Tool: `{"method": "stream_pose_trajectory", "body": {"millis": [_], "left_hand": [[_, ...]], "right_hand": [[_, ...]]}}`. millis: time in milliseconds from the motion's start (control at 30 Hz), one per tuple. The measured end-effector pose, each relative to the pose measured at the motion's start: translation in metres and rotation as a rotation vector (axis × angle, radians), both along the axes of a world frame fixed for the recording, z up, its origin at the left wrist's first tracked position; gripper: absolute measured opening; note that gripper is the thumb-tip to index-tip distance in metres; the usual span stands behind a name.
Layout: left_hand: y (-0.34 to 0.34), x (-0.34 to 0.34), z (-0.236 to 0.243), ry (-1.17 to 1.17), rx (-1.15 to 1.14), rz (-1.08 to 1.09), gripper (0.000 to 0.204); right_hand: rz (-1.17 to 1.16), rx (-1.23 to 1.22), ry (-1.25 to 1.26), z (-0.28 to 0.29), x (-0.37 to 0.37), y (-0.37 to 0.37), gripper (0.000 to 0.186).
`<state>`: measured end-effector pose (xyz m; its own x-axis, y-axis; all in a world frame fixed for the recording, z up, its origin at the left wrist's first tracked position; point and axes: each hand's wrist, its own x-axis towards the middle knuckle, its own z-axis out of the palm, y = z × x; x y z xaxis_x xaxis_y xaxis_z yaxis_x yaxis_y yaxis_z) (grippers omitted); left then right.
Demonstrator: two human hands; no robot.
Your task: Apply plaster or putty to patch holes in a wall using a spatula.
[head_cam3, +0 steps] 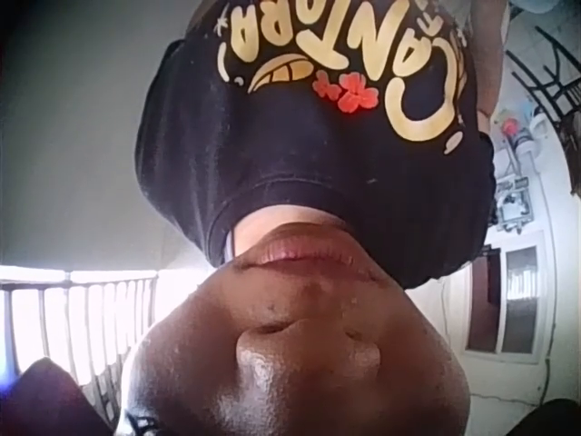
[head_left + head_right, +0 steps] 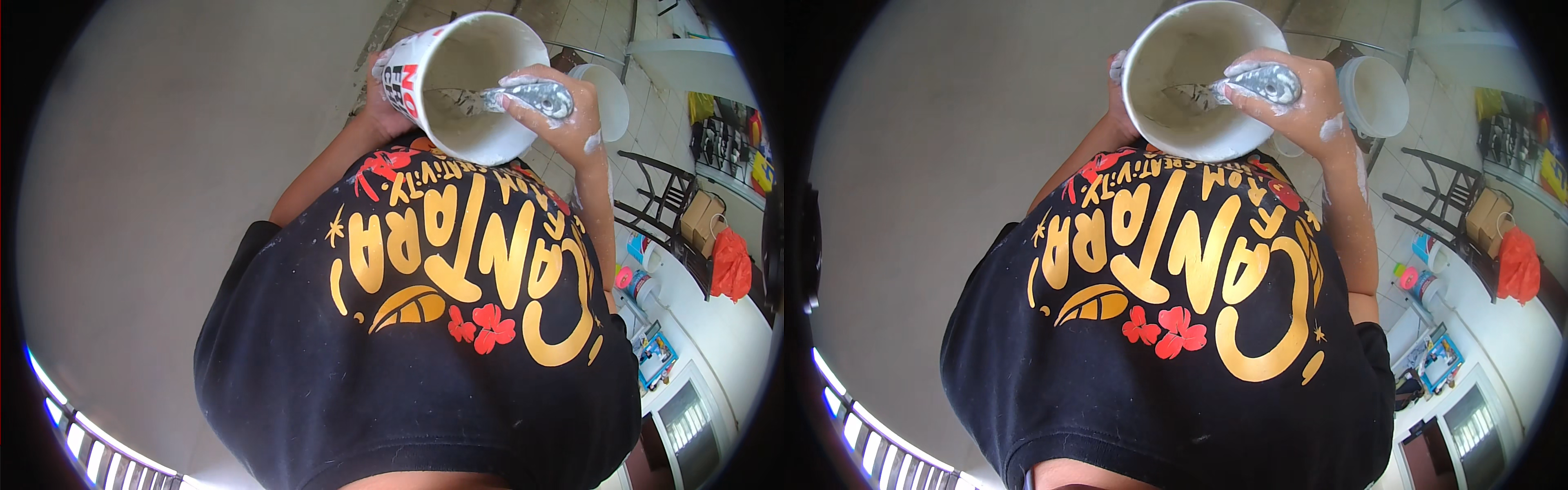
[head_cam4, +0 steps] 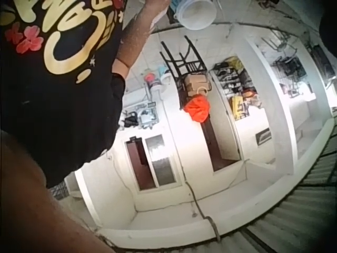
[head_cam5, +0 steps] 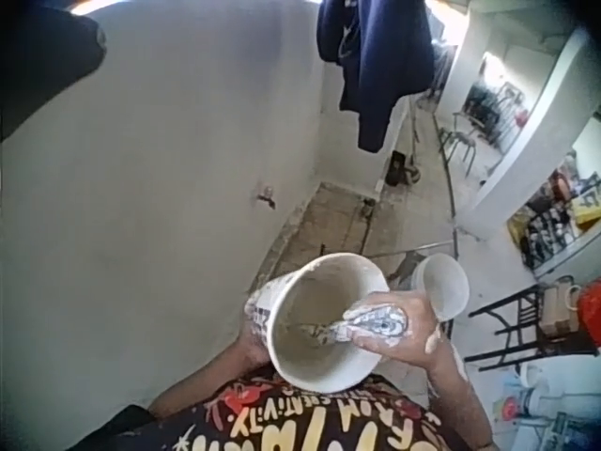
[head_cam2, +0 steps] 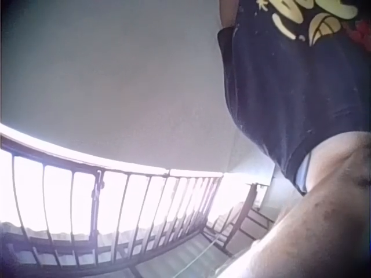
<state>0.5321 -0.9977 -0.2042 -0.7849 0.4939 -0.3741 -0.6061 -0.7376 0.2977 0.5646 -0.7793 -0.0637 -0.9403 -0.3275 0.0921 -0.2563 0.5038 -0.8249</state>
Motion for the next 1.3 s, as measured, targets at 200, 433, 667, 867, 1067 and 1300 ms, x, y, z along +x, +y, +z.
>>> {"method": "stream_pose_trajectory", "body": {"millis": [200, 433, 667, 867, 1067, 1300], "left_hand": [[-0.009, -0.008, -0.023, 0.066, 0.405, -0.151, 0.066], [-0.007, -0.013, -0.023, 0.092, 0.651, -0.201, 0.067], [-0.001, -0.007, -0.01, 0.017, 0.133, 0.003, 0.07], [-0.002, -0.011, -0.016, 0.002, 0.241, -0.065, 0.069], [-0.003, -0.012, -0.008, 0.02, 0.263, -0.077, 0.069], [-0.003, -0.014, -0.012, 0.013, 0.176, -0.035, 0.072]], "right_hand": [[0.067, 0.214, 0.277, 0.018, -0.007, 0.011, 0.025], [0.109, 0.273, 0.48, 0.002, -0.004, -0.008, 0.021], [0.268, 0.197, 0.306, -0.002, 0.017, -0.024, 0.015], [0.046, -0.017, 0.162, 0.015, -0.002, -0.007, 0.013], [0.175, 0.333, 0.515, -0.01, -0.004, -0.019, 0.017], [0.082, 0.127, 0.264, -0.006, 0.009, -0.025, 0.018]]}}
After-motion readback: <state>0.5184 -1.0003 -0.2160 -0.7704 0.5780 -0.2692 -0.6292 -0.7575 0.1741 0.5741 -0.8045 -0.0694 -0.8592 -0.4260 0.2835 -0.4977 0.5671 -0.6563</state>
